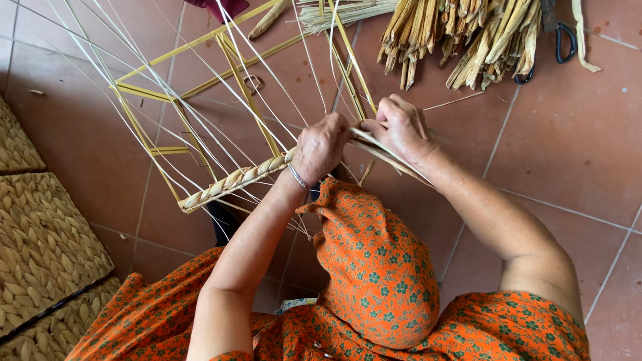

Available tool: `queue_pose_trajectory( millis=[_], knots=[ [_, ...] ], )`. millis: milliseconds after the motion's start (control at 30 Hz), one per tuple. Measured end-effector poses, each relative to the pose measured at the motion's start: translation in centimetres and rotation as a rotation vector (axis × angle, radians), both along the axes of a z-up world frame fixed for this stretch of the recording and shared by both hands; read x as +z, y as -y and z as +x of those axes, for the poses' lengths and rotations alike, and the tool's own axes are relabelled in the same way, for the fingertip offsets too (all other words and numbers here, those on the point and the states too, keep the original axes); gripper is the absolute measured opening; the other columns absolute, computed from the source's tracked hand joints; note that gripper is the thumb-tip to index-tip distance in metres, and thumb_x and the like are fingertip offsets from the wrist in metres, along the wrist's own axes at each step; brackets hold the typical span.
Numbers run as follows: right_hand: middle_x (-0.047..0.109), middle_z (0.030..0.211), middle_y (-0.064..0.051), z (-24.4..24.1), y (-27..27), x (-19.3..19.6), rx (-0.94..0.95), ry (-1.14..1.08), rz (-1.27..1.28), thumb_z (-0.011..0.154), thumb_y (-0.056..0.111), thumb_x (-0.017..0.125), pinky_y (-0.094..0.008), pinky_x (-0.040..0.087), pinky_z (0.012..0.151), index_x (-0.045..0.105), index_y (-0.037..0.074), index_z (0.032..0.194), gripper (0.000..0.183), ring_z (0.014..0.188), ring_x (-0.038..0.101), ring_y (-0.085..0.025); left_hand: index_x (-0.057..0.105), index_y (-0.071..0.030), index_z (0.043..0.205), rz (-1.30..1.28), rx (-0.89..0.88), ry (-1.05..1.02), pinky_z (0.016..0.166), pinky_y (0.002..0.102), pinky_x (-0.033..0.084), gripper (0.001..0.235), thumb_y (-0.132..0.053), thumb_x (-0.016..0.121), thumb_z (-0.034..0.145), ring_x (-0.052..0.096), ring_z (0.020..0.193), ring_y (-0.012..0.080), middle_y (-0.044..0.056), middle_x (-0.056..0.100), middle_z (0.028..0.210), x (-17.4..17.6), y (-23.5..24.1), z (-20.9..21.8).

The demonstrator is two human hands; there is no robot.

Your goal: The person weaves dried palm leaves into a rectangular basket frame. They interlace the leaves through the frame's vertical supports, gradually building up the basket's side walls.

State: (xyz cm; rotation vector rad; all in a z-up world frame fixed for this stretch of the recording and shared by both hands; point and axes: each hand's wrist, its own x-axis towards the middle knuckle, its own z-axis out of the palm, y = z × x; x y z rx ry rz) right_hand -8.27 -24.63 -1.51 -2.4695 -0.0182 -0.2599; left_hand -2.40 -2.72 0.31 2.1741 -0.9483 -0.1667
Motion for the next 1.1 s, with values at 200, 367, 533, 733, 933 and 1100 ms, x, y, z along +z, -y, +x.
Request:
queue_pose_trajectory(
  millis=[200, 367, 533, 733, 933, 1100],
  knots=[
    [0.06, 0.088, -0.006, -1.0, 2.0, -0.7, 0.092, -0.144, 0.3, 0.083, 0.007, 0.086, -0.031, 0.052, 0.061, 0.062, 0.004, 0.075, 0.025, 0.074, 0.062, -0.014, 0.049, -0.008, 0.119, -0.061, 0.235, -0.283, 0.061, 0.044, 0.059, 0.029, 0.0, 0.054, 0.092, 0.074, 0.063, 0.0304, 0.012, 0.074, 0.069, -3.7, 1.7, 2.7],
    [0.063, 0.101, -0.005, -1.8, 2.5, -0.9, 0.08, -0.207, 0.48, 0.087, 0.011, 0.083, -0.029, 0.056, 0.07, 0.066, 0.005, 0.085, 0.018, 0.082, 0.064, -0.014, 0.043, -0.005, 0.116, -0.26, 0.483, -0.993, 0.035, 0.037, 0.055, 0.018, -0.002, 0.042, 0.097, 0.067, 0.046, 0.0232, 0.017, 0.075, 0.073, -4.3, 1.5, 4.4],
    [0.062, 0.109, -0.008, -3.1, 1.7, -0.7, 0.114, 0.078, 0.205, 0.086, 0.007, 0.083, -0.034, 0.057, 0.081, 0.065, 0.005, 0.092, 0.019, 0.097, 0.067, -0.022, 0.038, -0.002, 0.113, -0.451, 0.598, -1.152, 0.027, 0.034, 0.05, 0.017, -0.014, 0.044, 0.102, 0.063, 0.037, 0.025, 0.025, 0.073, 0.07, -2.6, 1.6, 4.9],
    [0.058, 0.121, -0.008, -3.5, 1.0, 2.5, 0.12, 0.22, -0.154, 0.073, 0.025, 0.089, -0.042, 0.052, 0.095, 0.07, 0.009, 0.109, 0.044, 0.111, 0.061, -0.028, 0.041, 0.0, 0.123, -0.459, 0.546, -1.236, 0.042, 0.033, 0.06, 0.035, -0.028, 0.048, 0.103, 0.07, 0.052, 0.0235, 0.023, 0.074, 0.077, -1.7, 0.9, 4.8],
    [0.061, 0.119, -0.007, -3.3, -0.4, 4.6, 0.193, 0.42, -0.215, 0.074, 0.042, 0.089, -0.043, 0.045, 0.095, 0.075, 0.016, 0.113, 0.049, 0.111, 0.054, -0.027, 0.045, 0.003, 0.138, -0.289, 0.124, -0.754, 0.065, 0.034, 0.066, 0.054, -0.009, 0.071, 0.091, 0.079, 0.079, 0.0251, 0.016, 0.079, 0.094, -3.7, 0.6, 2.7],
    [0.07, 0.102, -0.001, -3.0, -0.9, 2.0, 0.124, 0.277, 0.083, 0.091, 0.02, 0.084, -0.036, 0.048, 0.087, 0.078, 0.016, 0.098, 0.011, 0.1, 0.056, -0.02, 0.034, 0.003, 0.144, 0.084, 0.28, -0.276, 0.07, 0.048, 0.058, 0.081, -0.009, 0.081, 0.079, 0.074, 0.075, 0.0386, 0.017, 0.075, 0.078, -3.7, 3.3, 2.7]
  ],
)
